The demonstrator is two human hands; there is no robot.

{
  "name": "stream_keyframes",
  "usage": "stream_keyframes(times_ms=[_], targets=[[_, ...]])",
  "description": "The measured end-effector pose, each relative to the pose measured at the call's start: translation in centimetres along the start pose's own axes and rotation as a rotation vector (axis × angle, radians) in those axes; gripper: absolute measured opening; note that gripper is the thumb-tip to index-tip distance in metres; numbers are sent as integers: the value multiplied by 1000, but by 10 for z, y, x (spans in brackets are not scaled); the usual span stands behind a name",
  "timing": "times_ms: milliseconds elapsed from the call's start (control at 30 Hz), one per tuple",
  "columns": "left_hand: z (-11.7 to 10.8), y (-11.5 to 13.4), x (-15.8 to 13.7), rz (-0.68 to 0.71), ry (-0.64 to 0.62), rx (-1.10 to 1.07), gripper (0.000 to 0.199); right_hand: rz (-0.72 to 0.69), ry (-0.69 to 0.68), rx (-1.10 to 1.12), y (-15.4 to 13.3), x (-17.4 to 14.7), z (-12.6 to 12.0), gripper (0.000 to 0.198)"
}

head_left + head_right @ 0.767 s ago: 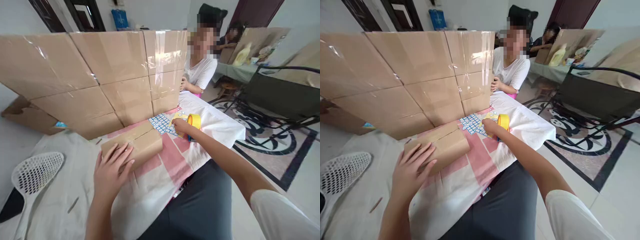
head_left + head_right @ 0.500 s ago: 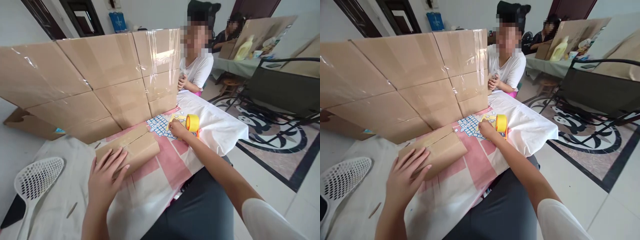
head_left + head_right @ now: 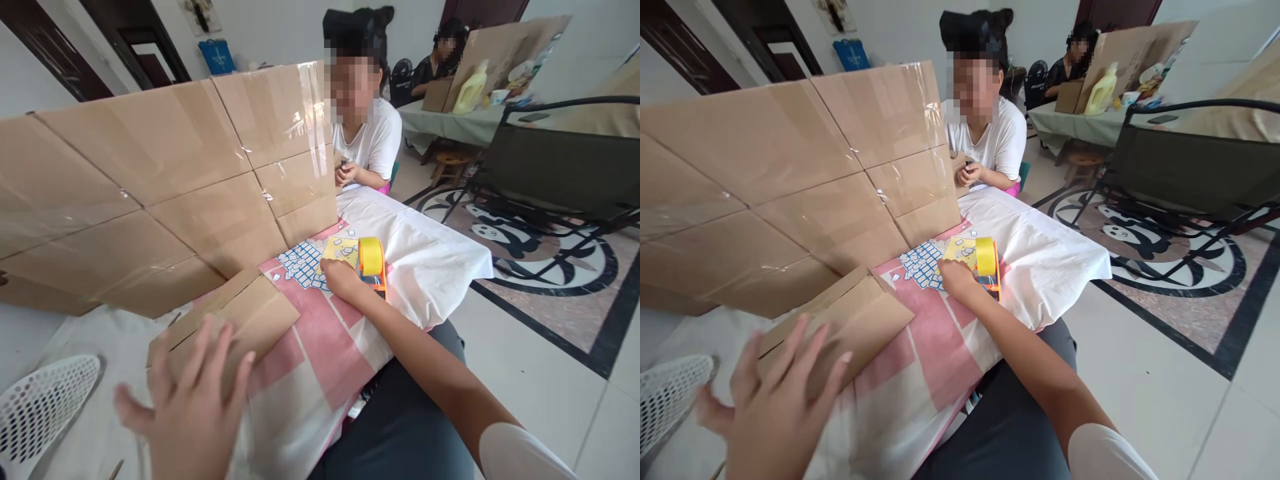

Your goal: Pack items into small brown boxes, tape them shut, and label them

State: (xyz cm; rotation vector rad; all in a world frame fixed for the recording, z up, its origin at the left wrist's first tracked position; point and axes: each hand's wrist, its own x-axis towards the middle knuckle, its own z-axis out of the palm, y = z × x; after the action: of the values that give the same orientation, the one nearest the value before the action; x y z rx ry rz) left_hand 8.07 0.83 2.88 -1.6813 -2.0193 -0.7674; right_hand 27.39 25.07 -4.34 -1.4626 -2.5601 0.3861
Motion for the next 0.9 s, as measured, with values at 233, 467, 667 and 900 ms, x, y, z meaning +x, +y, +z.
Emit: stream_keyframes(times_ms=[233,467,667,900], targets=[[118,108,17,334,-624,-68,50,-20,-11,74,3,-12,3,47],[160,87,9,263,-593,-91,58,-12,32,304,7,-12,10,46],[158,94,6,242,-532,-47,58,-14,56,366,10,-7,16,43],[161,95,7,207,-518,-69,55,22,59,296,9,-8,14,42]])
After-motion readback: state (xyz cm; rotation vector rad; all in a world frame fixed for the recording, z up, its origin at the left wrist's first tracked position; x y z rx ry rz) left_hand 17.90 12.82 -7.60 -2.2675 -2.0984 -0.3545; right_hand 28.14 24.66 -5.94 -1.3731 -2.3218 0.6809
